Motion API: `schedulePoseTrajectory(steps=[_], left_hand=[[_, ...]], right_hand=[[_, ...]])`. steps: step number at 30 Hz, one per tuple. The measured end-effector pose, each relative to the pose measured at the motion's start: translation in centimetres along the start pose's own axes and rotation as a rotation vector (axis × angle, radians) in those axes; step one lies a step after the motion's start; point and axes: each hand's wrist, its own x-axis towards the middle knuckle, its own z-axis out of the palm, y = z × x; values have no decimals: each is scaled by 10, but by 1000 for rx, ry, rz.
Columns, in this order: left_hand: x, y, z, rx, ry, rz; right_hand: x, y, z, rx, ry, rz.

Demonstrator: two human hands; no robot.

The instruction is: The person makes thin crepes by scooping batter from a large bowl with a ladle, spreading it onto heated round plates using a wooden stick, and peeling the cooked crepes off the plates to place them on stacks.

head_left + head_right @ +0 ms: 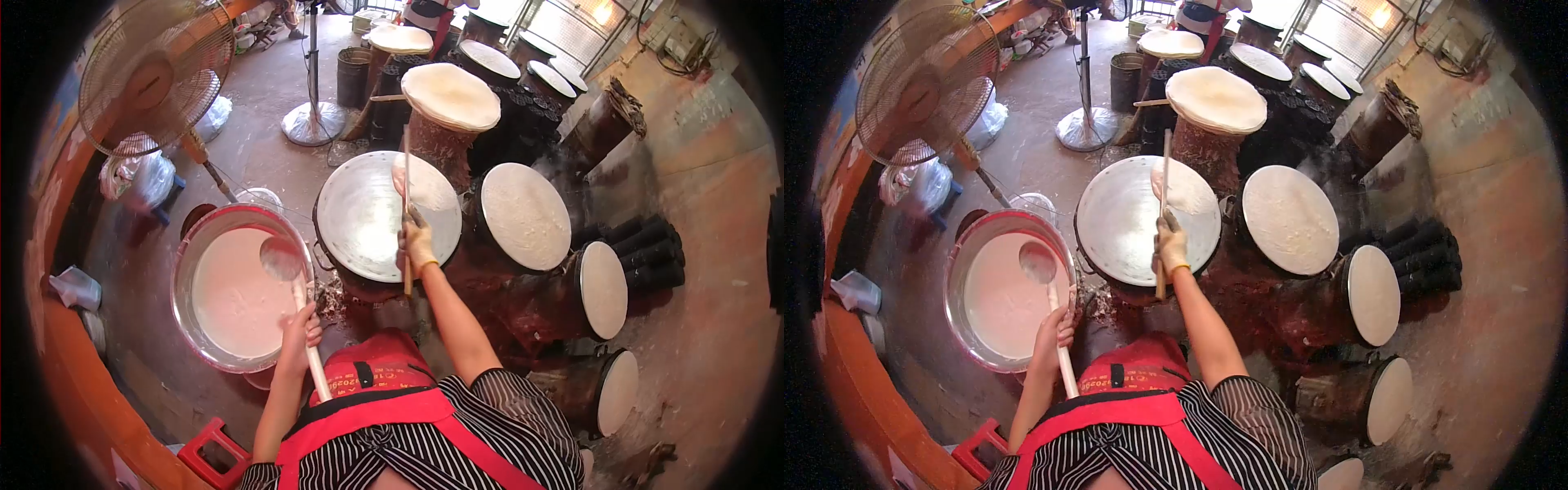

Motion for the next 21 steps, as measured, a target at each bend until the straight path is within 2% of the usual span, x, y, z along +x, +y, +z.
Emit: schedulePoseTrajectory(steps=[1,3,6,8,16,18,20,21], left_hand=[[0,-7,-19,-45,13,-21],[-2,-19,-54,-100,29,-40],[-10,-35,-86,-299,118,-93],[-15,-44,-93,-326,278,-66],[-17,-73,-78,-280,367,18],[-17,-77,-65,-219,358,40],[-17,-81,-42,-215,413,41],[-15,-85,-36,-195,435,68]], right_hand=[[5,3,-22,-16,-130,-15],[-31,2,-49,-19,-41,0],[-68,45,-80,-32,221,-112],[-85,48,-72,-102,211,-105],[3,18,-12,-85,-98,-41],[-23,-24,-15,-195,-196,29],[-21,-27,-53,-154,-278,85],[-44,-45,-64,-101,-240,115]])
